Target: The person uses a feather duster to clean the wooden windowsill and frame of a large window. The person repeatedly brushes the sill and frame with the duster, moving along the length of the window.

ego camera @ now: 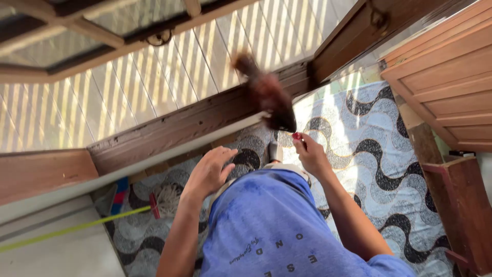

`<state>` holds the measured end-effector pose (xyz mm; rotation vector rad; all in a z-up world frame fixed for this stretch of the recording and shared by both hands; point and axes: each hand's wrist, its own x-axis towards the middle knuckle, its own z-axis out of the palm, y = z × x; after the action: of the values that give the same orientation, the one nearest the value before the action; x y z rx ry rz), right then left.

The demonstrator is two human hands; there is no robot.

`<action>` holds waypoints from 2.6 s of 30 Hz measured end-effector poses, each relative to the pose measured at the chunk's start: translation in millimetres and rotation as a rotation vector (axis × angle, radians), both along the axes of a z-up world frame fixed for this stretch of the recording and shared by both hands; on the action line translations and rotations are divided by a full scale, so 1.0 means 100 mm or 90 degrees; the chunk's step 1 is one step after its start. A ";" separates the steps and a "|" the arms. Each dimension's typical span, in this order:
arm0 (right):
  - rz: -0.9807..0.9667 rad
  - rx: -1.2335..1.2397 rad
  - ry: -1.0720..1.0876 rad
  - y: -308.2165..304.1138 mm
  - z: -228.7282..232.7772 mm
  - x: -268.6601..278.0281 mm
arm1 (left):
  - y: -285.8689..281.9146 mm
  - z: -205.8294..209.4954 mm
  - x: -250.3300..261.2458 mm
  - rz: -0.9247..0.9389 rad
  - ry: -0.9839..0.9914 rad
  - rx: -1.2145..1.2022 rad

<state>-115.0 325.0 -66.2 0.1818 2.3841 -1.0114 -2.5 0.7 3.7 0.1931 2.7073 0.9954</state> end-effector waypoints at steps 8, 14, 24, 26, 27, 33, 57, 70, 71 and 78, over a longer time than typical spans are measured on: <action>0.065 0.016 0.061 -0.30 0.11 -0.02 | 0.02 0.14 0.04 0.045 -0.058 0.000; 0.089 -0.005 0.031 -0.27 -0.03 -0.09 | -0.01 0.18 0.21 0.097 -0.061 0.012; 0.086 0.039 0.140 -0.30 0.14 -0.15 | -0.02 0.11 0.45 0.143 -0.025 0.044; 0.069 0.030 0.155 -0.31 -0.01 -0.12 | -0.03 0.04 0.48 0.145 -0.022 0.046; 0.049 0.017 0.173 -0.31 -0.08 -0.11 | -0.04 0.01 0.49 0.146 -0.016 0.045; 0.260 0.046 0.219 -0.40 0.15 0.01 | -0.05 -0.12 0.54 0.133 0.019 0.058; 0.185 -0.013 0.114 -0.46 -0.37 0.09 | -0.04 -0.01 0.64 0.173 0.037 0.058; 0.261 -0.039 0.135 -0.65 -0.47 0.14 | -0.03 0.05 0.73 0.216 0.014 0.067; 0.268 -0.039 0.138 -0.65 -0.47 0.14 | -0.03 0.06 0.73 0.218 0.016 0.069; 0.292 -0.033 0.127 -0.67 -0.47 0.13 | -0.06 0.07 0.74 0.206 0.034 0.059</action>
<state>-102.3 258.2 -113.0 -0.4861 2.4072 -0.8982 71.4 -5.1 11.2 -0.2141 2.7993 1.2183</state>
